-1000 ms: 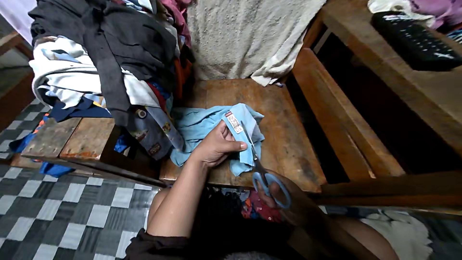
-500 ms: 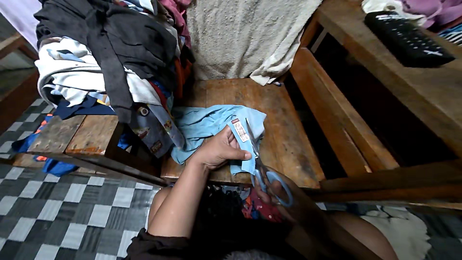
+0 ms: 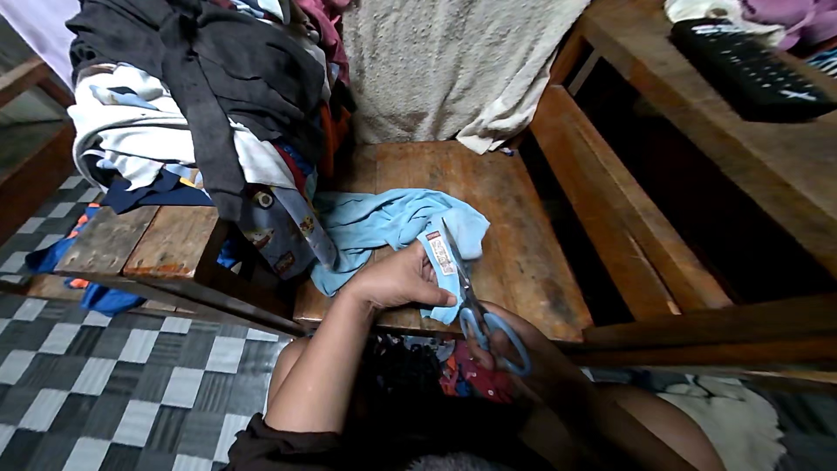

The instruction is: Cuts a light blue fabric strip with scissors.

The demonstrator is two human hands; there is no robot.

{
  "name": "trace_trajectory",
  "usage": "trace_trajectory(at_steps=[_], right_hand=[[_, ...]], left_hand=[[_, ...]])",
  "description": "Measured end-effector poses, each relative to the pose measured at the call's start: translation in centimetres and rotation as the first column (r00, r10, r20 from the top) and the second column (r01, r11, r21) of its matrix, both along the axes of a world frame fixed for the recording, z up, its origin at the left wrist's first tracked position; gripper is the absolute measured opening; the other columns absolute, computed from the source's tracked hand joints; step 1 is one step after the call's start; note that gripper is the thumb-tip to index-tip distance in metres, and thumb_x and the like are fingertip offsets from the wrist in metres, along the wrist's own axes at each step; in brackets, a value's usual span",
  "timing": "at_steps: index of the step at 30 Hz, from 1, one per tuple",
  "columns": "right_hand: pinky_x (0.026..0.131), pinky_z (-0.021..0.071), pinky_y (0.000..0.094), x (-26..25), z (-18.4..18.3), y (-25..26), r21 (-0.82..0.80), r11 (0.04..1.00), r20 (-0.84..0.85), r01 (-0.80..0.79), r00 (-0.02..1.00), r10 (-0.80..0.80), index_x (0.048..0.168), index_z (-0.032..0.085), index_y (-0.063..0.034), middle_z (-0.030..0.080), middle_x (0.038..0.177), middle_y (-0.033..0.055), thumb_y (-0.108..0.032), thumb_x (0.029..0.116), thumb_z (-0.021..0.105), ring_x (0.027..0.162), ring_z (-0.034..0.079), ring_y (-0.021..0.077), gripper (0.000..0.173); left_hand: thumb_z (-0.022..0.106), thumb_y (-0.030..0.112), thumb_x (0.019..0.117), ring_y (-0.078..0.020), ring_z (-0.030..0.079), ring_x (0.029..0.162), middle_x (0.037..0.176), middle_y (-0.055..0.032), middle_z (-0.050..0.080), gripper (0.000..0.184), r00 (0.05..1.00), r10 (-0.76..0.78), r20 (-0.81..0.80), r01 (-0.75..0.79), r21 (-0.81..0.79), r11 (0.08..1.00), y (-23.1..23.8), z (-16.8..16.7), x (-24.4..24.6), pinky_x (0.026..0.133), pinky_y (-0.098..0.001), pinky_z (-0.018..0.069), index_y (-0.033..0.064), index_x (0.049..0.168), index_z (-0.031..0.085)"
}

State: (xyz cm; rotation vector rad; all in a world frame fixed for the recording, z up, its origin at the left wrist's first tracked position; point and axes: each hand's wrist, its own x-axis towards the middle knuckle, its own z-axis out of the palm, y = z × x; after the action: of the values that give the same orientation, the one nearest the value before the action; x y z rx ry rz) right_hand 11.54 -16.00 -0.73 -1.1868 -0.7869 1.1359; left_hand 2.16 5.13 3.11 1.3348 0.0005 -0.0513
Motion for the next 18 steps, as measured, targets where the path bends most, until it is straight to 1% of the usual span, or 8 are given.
trace_trajectory(at_steps=[2, 5, 9, 11, 13, 14, 15, 18], right_hand=[[0.055, 0.0458, 0.0108, -0.1, 0.0, 0.0, -0.030, 0.999, 0.011, 0.013, 1.000, -0.012, 0.098, 0.056, -0.0200, 0.057, 0.068, -0.0163, -0.065, 0.0836, 0.070, 0.057, 0.053, -0.0061, 0.049], [0.054, 0.0452, 0.0102, -0.1, 0.7, -0.1, -0.088, 0.996, 0.039, 0.028, 0.999, -0.024, 0.098, 0.057, -0.0198, 0.055, 0.067, -0.0174, -0.068, 0.0812, 0.071, 0.055, 0.052, -0.0067, 0.052], [0.051, 0.0456, 0.0108, 0.1, 1.2, -0.2, -0.178, 0.984, -0.002, 0.023, 1.000, -0.024, 0.096, 0.056, -0.0194, 0.054, 0.063, -0.0179, -0.061, 0.0766, 0.079, 0.052, 0.052, -0.0059, 0.051], [0.051, 0.0452, 0.0109, 0.2, 1.1, -0.2, -0.183, 0.983, -0.013, 0.018, 1.000, -0.021, 0.096, 0.056, -0.0194, 0.054, 0.064, -0.0171, -0.066, 0.0741, 0.079, 0.052, 0.051, -0.0056, 0.056], [0.051, 0.0452, 0.0108, 0.3, 0.9, -0.2, -0.175, 0.984, -0.013, 0.012, 1.000, -0.015, 0.097, 0.055, -0.0195, 0.054, 0.064, -0.0167, -0.068, 0.0745, 0.077, 0.052, 0.051, -0.0057, 0.057], [0.051, 0.0450, 0.0110, 0.3, 0.8, -0.2, -0.170, 0.985, -0.014, 0.008, 1.000, -0.010, 0.097, 0.055, -0.0195, 0.054, 0.064, -0.0165, -0.067, 0.0752, 0.077, 0.052, 0.051, -0.0058, 0.056], [0.051, 0.0447, 0.0110, 0.3, 0.7, -0.2, -0.163, 0.987, -0.022, 0.005, 1.000, -0.009, 0.096, 0.056, -0.0197, 0.054, 0.063, -0.0163, -0.065, 0.0755, 0.078, 0.052, 0.051, -0.0057, 0.054], [0.051, 0.0448, 0.0109, 0.2, 0.6, -0.2, -0.147, 0.989, -0.056, 0.005, 0.998, -0.014, 0.096, 0.057, -0.0196, 0.055, 0.064, -0.0158, -0.064, 0.0749, 0.079, 0.052, 0.051, -0.0057, 0.054]], left_hand=[[0.067, -0.016, 0.0780, -0.0021, 0.068, 0.101, 0.113, 0.0016, 0.068, 0.064, 0.999, 0.000, -0.036, 0.001, 0.033, 0.999, 0.0, 0.2, -0.1, 0.092, -0.0221, 0.0564, -0.0019, 0.134, 0.040], [0.068, -0.014, 0.0784, -0.0021, 0.068, 0.099, 0.111, 0.0018, 0.069, 0.061, 0.998, 0.002, -0.060, 0.001, 0.053, 0.999, 0.1, 0.4, -0.3, 0.091, -0.0218, 0.0569, -0.0013, 0.133, 0.042], [0.070, -0.009, 0.0808, -0.0046, 0.069, 0.101, 0.111, 0.0000, 0.070, 0.059, 0.996, 0.078, -0.033, -0.078, 0.015, 0.997, 0.5, 0.5, -0.7, 0.093, -0.0247, 0.0568, -0.0018, 0.132, 0.043], [0.069, 0.006, 0.0865, -0.0039, 0.067, 0.098, 0.107, 0.0018, 0.069, 0.047, 0.987, 0.161, -0.005, -0.161, -0.012, 0.987, 0.7, 0.2, -0.8, 0.092, -0.0250, 0.0554, -0.0011, 0.128, 0.047], [0.060, 0.012, 0.0963, -0.0063, 0.067, 0.093, 0.099, 0.0009, 0.070, 0.025, 0.961, 0.277, -0.009, -0.276, -0.127, 0.953, 0.7, -0.2, -0.6, 0.091, -0.0275, 0.0554, 0.0020, 0.119, 0.054], [0.054, 0.008, 0.0996, -0.0079, 0.068, 0.090, 0.095, -0.0003, 0.070, 0.015, 0.937, 0.349, -0.026, -0.347, -0.189, 0.919, 0.5, -0.1, -0.4, 0.089, -0.0285, 0.0564, 0.0035, 0.113, 0.057], [0.051, 0.004, 0.1006, -0.0096, 0.068, 0.087, 0.093, -0.0019, 0.070, 0.013, 0.908, 0.417, -0.044, -0.415, -0.227, 0.881, 0.3, -0.1, -0.2, 0.087, -0.0294, 0.0572, 0.0029, 0.111, 0.059], [0.052, -0.009, 0.0957, -0.0116, 0.069, 0.086, 0.093, -0.0047, 0.071, 0.020, 0.840, 0.540, -0.061, -0.532, -0.294, 0.794, 0.0, -0.3, 0.1, 0.085, -0.0308, 0.0582, 0.0004, 0.110, 0.062]])
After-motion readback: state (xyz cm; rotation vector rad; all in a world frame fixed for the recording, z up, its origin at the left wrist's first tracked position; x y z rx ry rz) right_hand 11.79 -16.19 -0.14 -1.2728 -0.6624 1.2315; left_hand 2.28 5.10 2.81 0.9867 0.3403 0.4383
